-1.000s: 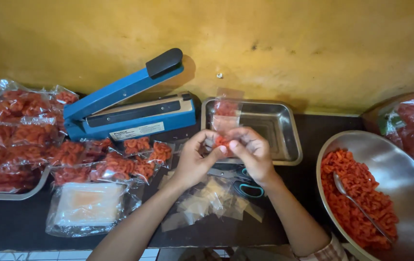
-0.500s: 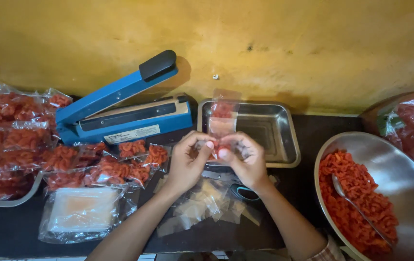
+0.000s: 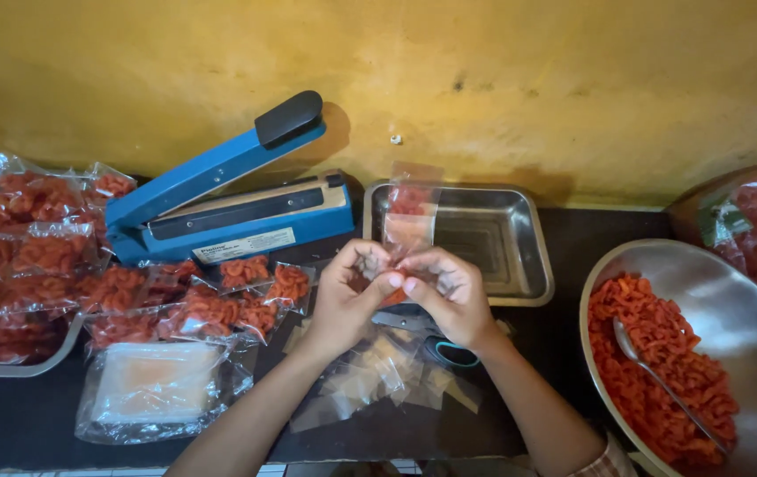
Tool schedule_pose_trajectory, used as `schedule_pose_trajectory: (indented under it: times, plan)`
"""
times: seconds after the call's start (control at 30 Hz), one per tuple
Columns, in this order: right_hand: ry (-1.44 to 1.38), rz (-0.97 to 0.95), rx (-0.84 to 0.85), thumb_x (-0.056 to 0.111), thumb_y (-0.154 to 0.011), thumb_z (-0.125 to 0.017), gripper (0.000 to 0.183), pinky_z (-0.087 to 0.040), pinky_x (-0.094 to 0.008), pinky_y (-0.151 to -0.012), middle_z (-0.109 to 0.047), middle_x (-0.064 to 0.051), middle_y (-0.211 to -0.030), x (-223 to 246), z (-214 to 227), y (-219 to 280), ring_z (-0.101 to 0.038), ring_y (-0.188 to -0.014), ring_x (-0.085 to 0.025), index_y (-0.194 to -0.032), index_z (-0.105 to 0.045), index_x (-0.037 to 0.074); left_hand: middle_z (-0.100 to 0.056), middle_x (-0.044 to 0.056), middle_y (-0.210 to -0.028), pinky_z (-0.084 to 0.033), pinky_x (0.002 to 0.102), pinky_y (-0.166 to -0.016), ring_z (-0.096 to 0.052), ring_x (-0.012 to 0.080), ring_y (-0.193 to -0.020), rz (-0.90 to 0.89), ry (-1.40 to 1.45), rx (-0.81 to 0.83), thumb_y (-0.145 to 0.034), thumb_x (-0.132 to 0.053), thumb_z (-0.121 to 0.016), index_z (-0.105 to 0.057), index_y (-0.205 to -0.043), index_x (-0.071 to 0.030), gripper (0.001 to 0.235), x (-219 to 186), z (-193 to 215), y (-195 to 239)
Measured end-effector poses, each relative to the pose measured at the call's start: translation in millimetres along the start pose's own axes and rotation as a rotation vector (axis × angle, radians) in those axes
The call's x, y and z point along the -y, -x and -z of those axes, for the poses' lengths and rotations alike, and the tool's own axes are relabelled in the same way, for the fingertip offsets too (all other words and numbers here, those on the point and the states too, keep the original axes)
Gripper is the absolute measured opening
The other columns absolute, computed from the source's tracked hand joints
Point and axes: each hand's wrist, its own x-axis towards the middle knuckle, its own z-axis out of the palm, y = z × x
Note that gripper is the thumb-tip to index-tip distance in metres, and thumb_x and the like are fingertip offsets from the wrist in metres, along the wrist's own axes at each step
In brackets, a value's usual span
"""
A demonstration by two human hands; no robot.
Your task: The person scoops red dried food from a large metal bowl into small clear plastic bags using a spoon. They fold the top of each bag and place it into a blue heat sealer to seal the package. The person repeats this process multiple times, arranging the sealed bags on a tray.
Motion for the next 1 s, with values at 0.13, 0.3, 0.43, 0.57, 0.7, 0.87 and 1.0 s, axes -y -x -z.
schedule_pose_trajectory:
  times: [0.13, 0.3, 0.43, 0.57, 0.7, 0.87, 1.0]
  plan:
    - [-0.1, -0.016, 0.043, 0.001, -0.098, -0.065, 0.021, -0.056, -0.031, -0.097, -0.07, -0.009, -0.117, 1.8, -0.9, 0.0, -0.067, -0.109, -0.013, -0.119, -0.063, -0.002, -0.063, -0.003, -0.091, -0.046, 0.021, -0.07, -0.055, 0.003, -0.08, 0.013, 0.062, -0.007, -0.092, -0.002, -0.077, -0.063, -0.106, -0.004, 0.02, 11.4, 2.6, 3.8]
    - [-0.01, -0.005, -0.05, -0.002, -0.099, -0.067, 0.02, -0.052, -0.03, -0.092, -0.069, -0.009, -0.111, -14.7, 3.1, 3.7, -0.064, -0.103, -0.013, -0.119, -0.063, -0.003, -0.071, 0.001, -0.098, -0.054, 0.022, -0.077, -0.066, 0.0053, -0.088, -0.014, -0.063, -0.066, -0.098, -0.002, -0.07, -0.066, -0.116, -0.002, 0.019, 3.0, 0.2, 3.9]
    - [-0.029, -0.027, -0.096, 0.001, -0.099, -0.063, 0.018, -0.054, -0.029, -0.096, -0.071, -0.008, -0.112, -5.1, -4.7, -0.4, -0.067, -0.106, -0.012, -0.117, -0.064, -0.001, -0.067, 0.004, -0.112, -0.054, 0.024, -0.09, -0.064, 0.0074, -0.104, -0.065, 0.018, 0.031, -0.1, 0.001, -0.067, -0.062, -0.124, -0.001, 0.025, -3.4, -2.1, 1.6]
    - [-0.015, -0.012, -0.113, -0.004, -0.095, -0.068, 0.018, -0.055, -0.027, -0.09, -0.07, -0.006, -0.107, -4.6, -7.3, 0.4, -0.066, -0.1, -0.01, -0.113, -0.064, -0.001, -0.071, 0.006, -0.111, -0.061, 0.03, -0.085, -0.069, 0.0111, -0.1, 0.094, 0.082, -0.018, -0.095, 0.001, -0.067, -0.064, -0.119, 0.0, 0.024, -5.0, -4.4, 2.1]
    - [0.093, -0.013, -0.228, -0.005, -0.095, -0.068, 0.014, -0.054, -0.025, -0.085, -0.072, -0.005, -0.103, -8.5, -6.0, 1.6, -0.067, -0.096, -0.01, -0.108, -0.065, -0.001, -0.07, 0.007, -0.117, -0.054, 0.028, -0.097, -0.065, 0.0109, -0.109, -0.049, 0.048, -0.001, -0.097, 0.001, -0.068, -0.062, -0.125, 0.0, 0.028, -3.7, -7.5, 2.2]
    - [0.195, 0.054, -0.326, -0.004, -0.097, -0.065, 0.011, -0.056, -0.026, -0.085, -0.07, -0.005, -0.103, 3.1, -9.3, -0.1, -0.067, -0.095, -0.01, -0.107, -0.065, -0.001, -0.069, 0.004, -0.105, -0.056, 0.026, -0.085, -0.064, 0.0083, -0.096, 0.041, -0.129, 0.054, -0.094, -0.005, -0.073, -0.063, -0.124, -0.002, 0.031, -12.2, -6.3, 3.4]
    - [0.197, 0.105, -0.287, -0.002, -0.096, -0.06, 0.017, -0.056, -0.025, -0.087, -0.068, -0.004, -0.106, 6.5, -17.6, -4.1, -0.066, -0.096, -0.009, -0.112, -0.061, 0.0, -0.063, 0.004, -0.103, -0.054, 0.026, -0.084, -0.063, 0.0099, -0.094, -0.07, -0.162, -0.004, -0.095, -0.002, -0.07, -0.066, -0.111, 0.0, 0.016, -3.3, -9.0, 4.8]
